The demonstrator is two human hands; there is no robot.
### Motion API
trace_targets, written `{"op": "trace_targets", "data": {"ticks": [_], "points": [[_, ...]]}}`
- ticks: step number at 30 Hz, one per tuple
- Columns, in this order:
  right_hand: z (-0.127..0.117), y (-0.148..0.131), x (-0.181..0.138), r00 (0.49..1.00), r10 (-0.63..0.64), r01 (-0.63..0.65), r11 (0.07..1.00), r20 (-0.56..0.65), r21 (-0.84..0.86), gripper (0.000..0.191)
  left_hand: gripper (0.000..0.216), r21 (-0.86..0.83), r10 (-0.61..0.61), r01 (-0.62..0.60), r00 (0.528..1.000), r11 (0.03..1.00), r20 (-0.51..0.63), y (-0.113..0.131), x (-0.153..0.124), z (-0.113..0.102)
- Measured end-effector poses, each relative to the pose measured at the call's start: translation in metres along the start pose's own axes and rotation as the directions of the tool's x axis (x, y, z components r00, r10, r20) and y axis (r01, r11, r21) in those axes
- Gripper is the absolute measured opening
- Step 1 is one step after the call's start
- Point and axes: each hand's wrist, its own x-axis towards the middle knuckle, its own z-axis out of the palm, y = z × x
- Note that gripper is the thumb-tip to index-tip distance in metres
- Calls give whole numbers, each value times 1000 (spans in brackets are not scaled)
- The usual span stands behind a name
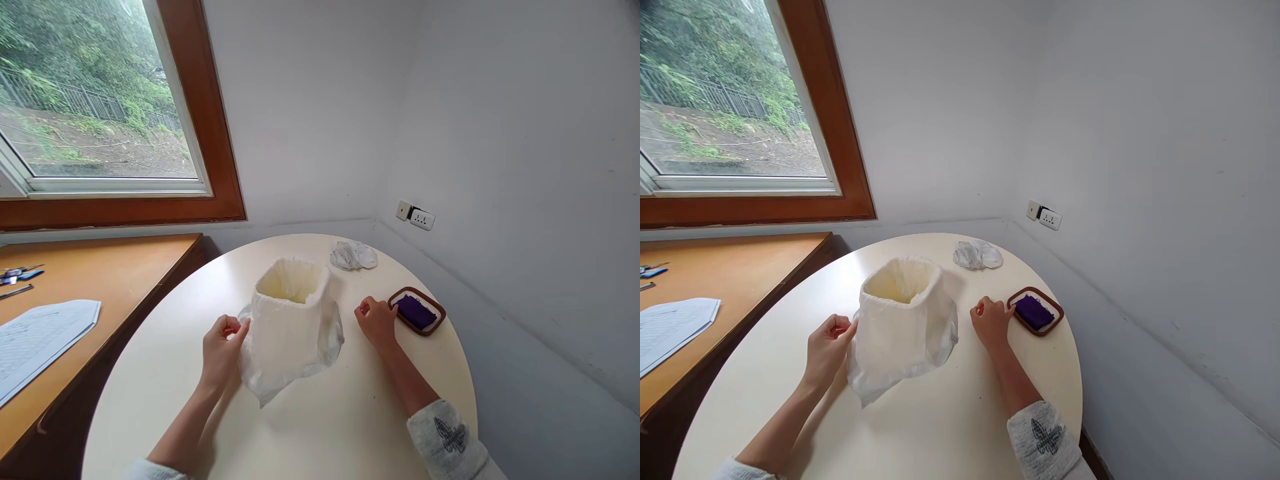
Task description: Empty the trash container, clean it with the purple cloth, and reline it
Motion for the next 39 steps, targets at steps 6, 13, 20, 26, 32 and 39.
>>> {"op": "trace_targets", "data": {"ticks": [6, 13, 20, 26, 32, 39], "points": [[4, 3, 0, 999, 14, -15, 1000, 42, 15, 10, 33, -10, -5, 5, 1000, 1000, 1, 0, -1, 0], [5, 6, -1, 1000, 6, -7, 1000, 30, 13, 10, 33, -14, -21, 21, 1000, 1000, 11, 1, -1, -1], [3, 4, 0, 999, 6, -6, 1000, 44, -4, 9, 32, -14, -24, 24, 1000, 1000, 3, 0, -1, 0], [3, 4, -1, 998, -7, 9, 1000, 65, -26, 9, 32, -7, -16, 16, 1000, 1000, 2, 1, 0, 0], [2, 3, -1, 996, -1, 7, 997, 91, -73, 12, 33, 1, -18, 18, 1000, 1000, -4, 2, -2, -1], [0, 12, 5, 997, -24, 33, 989, 70, -141, 6, 35, -27, -30, 30, 1000, 999, -4, 0, -1, 1]]}}
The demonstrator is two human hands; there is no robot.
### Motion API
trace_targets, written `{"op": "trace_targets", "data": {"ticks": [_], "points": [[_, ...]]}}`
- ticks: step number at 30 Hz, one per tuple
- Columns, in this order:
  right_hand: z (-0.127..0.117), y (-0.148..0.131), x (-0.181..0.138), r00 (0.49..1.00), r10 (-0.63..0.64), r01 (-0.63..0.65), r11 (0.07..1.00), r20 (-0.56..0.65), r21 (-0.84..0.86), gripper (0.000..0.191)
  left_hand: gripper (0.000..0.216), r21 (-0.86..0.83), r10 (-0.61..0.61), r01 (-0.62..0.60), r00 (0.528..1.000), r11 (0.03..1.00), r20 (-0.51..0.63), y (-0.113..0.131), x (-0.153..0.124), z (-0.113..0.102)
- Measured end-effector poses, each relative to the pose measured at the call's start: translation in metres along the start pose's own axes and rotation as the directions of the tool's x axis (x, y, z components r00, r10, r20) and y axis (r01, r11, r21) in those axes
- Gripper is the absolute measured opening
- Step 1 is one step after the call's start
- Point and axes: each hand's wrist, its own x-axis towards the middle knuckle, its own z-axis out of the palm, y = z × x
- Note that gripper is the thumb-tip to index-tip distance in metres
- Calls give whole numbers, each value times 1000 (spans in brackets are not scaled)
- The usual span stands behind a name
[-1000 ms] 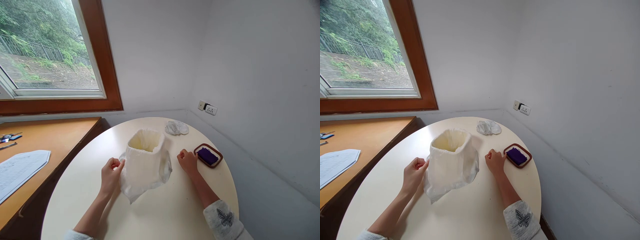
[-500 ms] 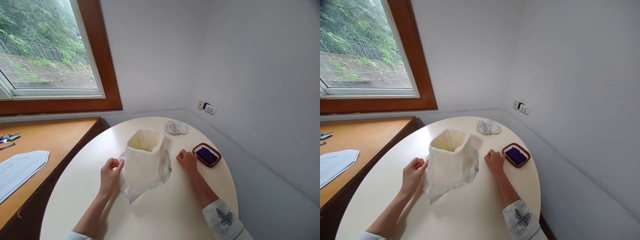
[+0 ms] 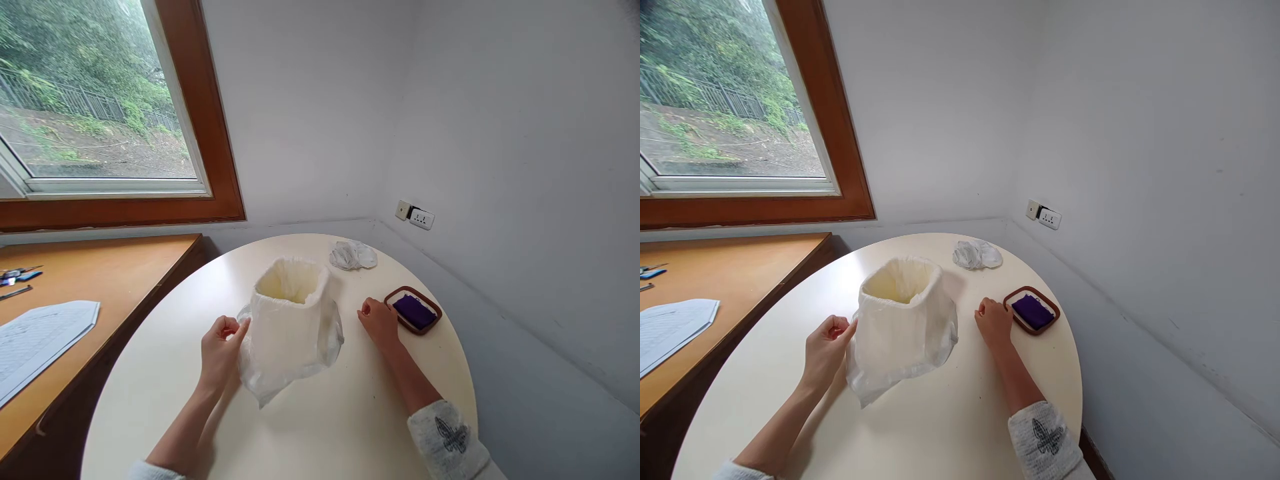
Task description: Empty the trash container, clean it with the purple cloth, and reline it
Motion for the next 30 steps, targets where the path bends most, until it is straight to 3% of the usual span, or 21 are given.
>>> {"op": "trace_targets", "data": {"ticks": [8, 14, 20, 24, 30], "points": [[1, 12, 4, 1000, 6, -7, 999, -16, -47, 8, 38, -10, -4, 4, 1000, 1000, -4, 0, 0, 0], [1, 12, 4, 998, -47, 46, 999, -44, -11, 25, 39, -11, 1, -1, 1000, 1000, -6, 1, 0, 0], [2, 17, 6, 999, 3, -6, 997, -47, -72, 37, 45, 0, 13, -13, 1000, 1000, -22, 1, -1, 0], [2, 23, 6, 998, 37, -41, 995, -42, -92, 46, 35, 22, 16, -15, 999, 1000, -28, 3, -1, -1], [1, 25, 6, 998, 63, -63, 993, -4, -97, 44, 22, 0, 14, -14, 1000, 1000, -11, 4, 1, 0]]}}
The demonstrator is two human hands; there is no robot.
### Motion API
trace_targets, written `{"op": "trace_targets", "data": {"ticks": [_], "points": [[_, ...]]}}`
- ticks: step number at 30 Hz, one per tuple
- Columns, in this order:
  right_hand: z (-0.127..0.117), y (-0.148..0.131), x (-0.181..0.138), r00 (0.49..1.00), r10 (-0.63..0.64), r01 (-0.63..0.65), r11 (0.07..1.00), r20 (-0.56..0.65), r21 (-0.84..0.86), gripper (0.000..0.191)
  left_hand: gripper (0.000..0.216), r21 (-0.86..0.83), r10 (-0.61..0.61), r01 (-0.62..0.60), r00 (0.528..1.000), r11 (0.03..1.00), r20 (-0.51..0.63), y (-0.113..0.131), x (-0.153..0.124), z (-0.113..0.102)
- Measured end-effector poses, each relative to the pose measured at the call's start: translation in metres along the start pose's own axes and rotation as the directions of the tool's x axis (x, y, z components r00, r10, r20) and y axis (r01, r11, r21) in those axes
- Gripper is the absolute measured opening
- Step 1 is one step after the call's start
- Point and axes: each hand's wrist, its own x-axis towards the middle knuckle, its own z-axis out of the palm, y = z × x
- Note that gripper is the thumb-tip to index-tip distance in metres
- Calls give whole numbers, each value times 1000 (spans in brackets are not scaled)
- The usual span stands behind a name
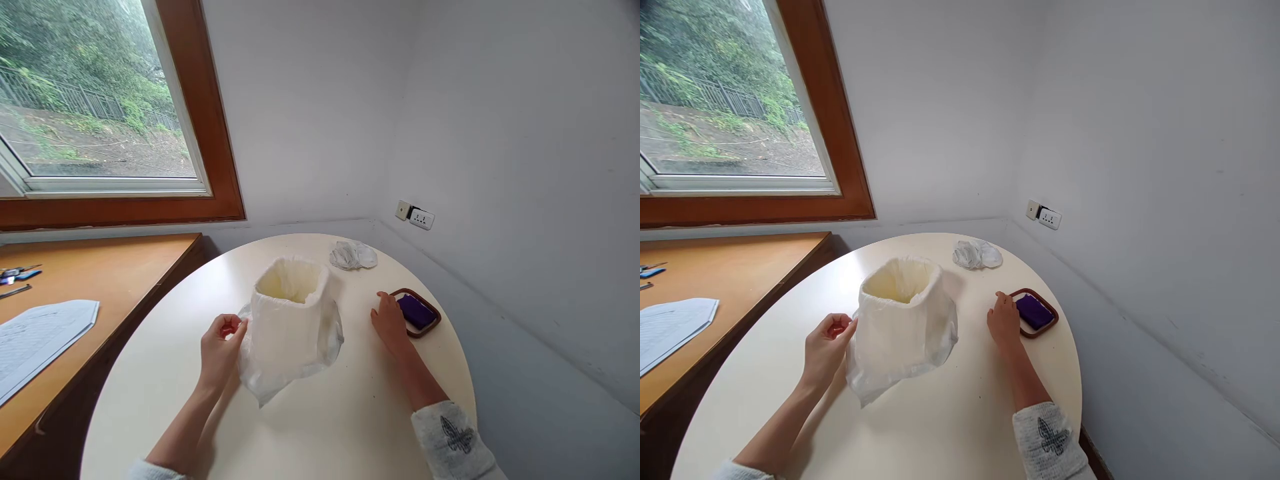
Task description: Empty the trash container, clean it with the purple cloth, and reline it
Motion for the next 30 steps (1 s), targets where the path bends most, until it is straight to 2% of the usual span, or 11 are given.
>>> {"op": "trace_targets", "data": {"ticks": [8, 15, 30], "points": [[-9, 7, 3, 998, 64, -64, 998, 13, 26, 35, 22, 8, 2, -2, 1000, 1000, 18, -3, 0, -1], [-11, 8, 3, 998, 57, -59, 997, 36, 44, 27, 21, 36, 65, -64, 998, 997, -16, -5, 0, 0], [-15, 8, 2, 994, 102, -104, 991, 29, 84, 27, 25, -26, 54, -53, 999, 998, 7, -7, -1, 0]]}}
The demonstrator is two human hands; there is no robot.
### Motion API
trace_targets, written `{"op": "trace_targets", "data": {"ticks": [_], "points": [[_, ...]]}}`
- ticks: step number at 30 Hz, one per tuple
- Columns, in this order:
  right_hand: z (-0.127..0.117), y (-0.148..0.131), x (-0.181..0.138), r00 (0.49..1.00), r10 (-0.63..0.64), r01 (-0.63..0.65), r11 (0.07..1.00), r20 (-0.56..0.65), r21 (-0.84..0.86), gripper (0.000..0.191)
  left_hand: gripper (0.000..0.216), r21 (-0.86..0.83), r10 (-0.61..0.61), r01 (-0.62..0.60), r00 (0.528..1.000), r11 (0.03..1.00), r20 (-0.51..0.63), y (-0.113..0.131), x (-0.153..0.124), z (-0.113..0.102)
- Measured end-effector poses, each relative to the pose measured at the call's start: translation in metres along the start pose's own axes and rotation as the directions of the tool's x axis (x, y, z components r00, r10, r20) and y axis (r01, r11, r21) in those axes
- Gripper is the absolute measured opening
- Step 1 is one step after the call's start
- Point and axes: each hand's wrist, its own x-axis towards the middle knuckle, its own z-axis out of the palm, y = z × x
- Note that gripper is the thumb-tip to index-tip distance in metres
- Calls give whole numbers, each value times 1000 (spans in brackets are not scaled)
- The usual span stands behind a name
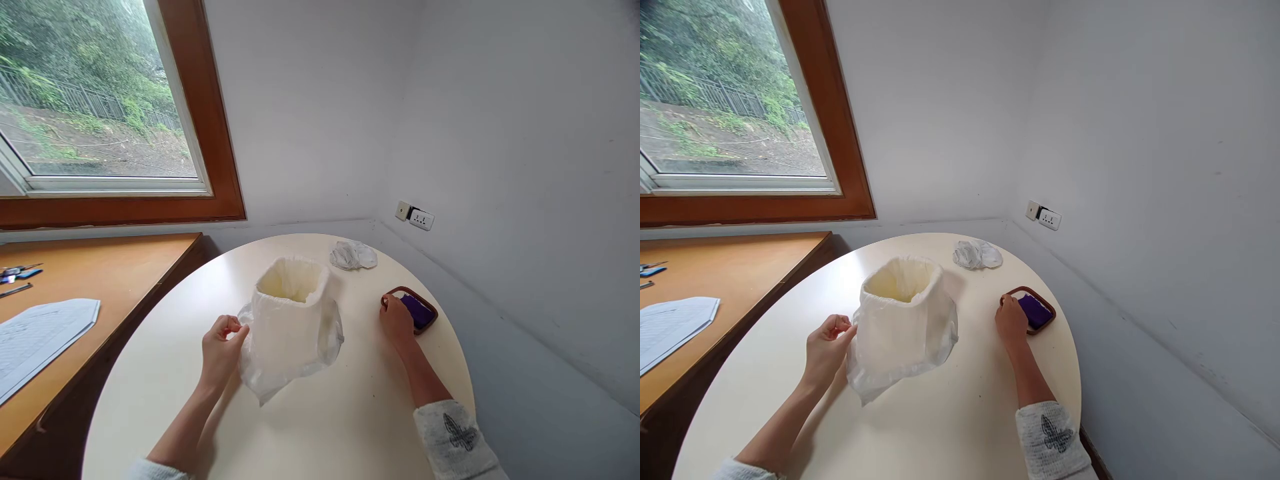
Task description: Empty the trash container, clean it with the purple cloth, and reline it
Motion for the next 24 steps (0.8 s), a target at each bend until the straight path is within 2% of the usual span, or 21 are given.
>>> {"op": "trace_targets", "data": {"ticks": [11, 17, 24], "points": [[2, 1, 0, 999, 14, -14, 1000, -28, 2, 36, 28, 12, -33, 34, 999, 999, -32, 3, 1, 0], [1, -2, 1, 997, 35, -37, 999, -65, -27, 43, 26, -11, -46, 46, 999, 999, -8, 1, -1, -1], [1, -5, 0, 984, -17, 12, 999, -175, -29, 46, 25, 15, -36, 37, 999, 999, -10, 2, -1, -2]]}}
